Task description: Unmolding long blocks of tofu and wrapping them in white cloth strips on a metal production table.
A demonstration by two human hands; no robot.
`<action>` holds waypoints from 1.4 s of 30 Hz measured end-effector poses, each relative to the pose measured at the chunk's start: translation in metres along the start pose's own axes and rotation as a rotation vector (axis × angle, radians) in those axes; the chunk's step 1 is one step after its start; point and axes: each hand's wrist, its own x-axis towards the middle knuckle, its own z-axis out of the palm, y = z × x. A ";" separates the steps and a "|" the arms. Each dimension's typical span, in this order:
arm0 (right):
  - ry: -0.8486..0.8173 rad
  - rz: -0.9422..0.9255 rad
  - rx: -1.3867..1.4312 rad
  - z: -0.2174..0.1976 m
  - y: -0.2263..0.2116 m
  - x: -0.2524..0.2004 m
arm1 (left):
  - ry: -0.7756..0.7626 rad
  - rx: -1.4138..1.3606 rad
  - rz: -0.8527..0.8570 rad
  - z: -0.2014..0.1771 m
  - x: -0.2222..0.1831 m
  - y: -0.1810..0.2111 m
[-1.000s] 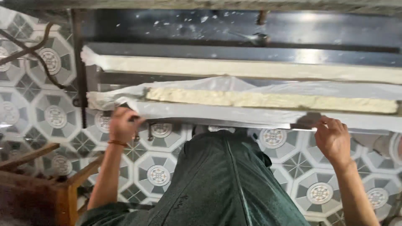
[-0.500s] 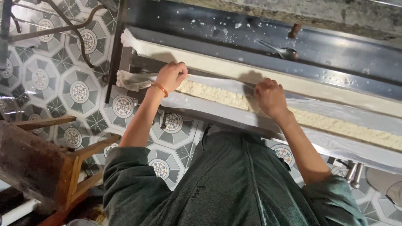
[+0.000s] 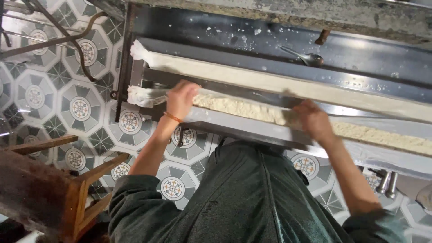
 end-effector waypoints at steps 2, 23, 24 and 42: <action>0.034 0.038 0.075 -0.042 -0.005 0.000 | 0.030 0.019 -0.023 -0.003 0.002 0.016; 0.438 0.723 0.400 -0.096 0.204 -0.256 | -0.118 0.138 0.149 0.164 0.119 0.207; 0.505 0.775 0.194 -0.085 0.235 -0.279 | -0.180 0.017 0.222 0.193 0.134 0.252; 1.282 1.128 1.124 -0.072 0.301 -0.320 | -1.152 -0.572 0.130 0.543 0.169 0.662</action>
